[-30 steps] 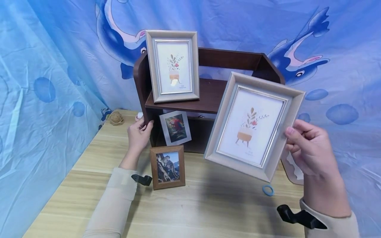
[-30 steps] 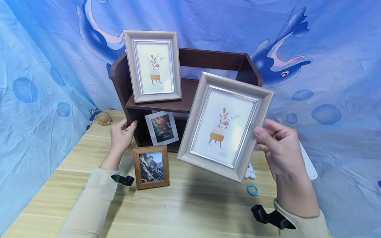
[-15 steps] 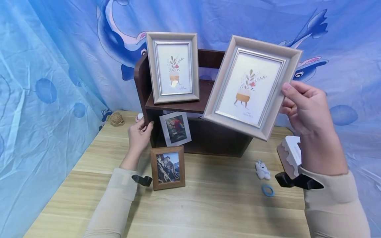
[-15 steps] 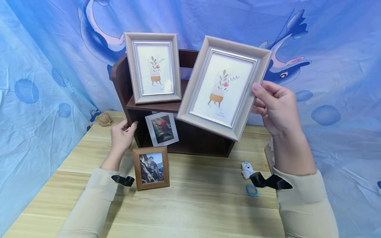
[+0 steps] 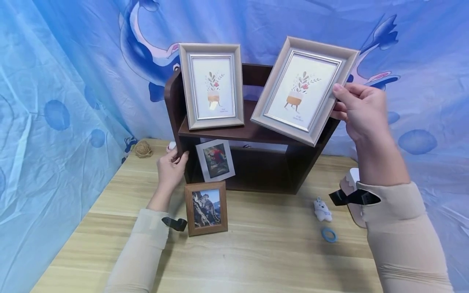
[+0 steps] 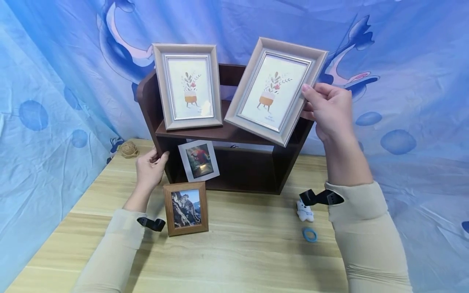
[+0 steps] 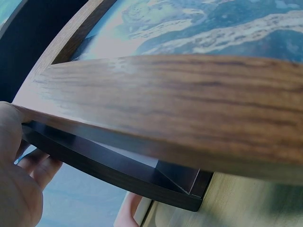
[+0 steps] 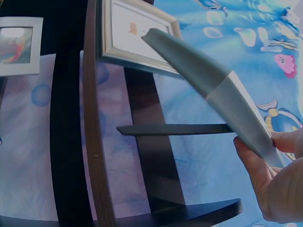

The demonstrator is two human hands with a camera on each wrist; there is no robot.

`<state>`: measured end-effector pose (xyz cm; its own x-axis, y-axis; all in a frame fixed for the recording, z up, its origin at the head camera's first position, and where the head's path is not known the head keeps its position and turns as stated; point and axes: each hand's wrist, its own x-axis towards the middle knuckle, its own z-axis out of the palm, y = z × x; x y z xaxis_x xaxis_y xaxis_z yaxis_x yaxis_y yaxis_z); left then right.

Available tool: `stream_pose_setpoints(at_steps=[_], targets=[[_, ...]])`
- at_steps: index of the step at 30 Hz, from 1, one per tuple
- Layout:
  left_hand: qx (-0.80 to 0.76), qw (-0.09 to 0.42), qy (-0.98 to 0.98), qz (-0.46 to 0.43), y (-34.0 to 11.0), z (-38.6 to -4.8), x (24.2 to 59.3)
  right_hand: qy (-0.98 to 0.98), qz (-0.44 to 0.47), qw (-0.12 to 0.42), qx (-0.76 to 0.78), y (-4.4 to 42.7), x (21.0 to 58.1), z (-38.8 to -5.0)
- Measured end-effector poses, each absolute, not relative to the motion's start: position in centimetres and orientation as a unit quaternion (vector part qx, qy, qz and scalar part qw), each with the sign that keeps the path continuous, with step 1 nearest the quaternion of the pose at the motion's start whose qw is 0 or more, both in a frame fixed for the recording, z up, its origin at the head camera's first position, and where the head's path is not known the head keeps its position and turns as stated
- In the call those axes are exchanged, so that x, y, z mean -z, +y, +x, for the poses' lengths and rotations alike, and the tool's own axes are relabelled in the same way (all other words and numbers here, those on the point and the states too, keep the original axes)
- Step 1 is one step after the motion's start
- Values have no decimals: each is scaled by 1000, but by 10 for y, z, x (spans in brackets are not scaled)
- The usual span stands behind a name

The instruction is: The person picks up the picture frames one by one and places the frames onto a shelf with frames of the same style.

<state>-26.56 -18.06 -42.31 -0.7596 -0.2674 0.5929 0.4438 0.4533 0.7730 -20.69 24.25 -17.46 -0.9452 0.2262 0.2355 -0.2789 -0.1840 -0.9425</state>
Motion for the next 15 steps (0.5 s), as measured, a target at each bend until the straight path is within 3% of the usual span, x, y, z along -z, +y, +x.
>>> stream_pose_setpoints(at_steps=[15], targets=[[532,341,-773,-58,-181,-266,424,-665,-19,200,-719,227,180,-232]])
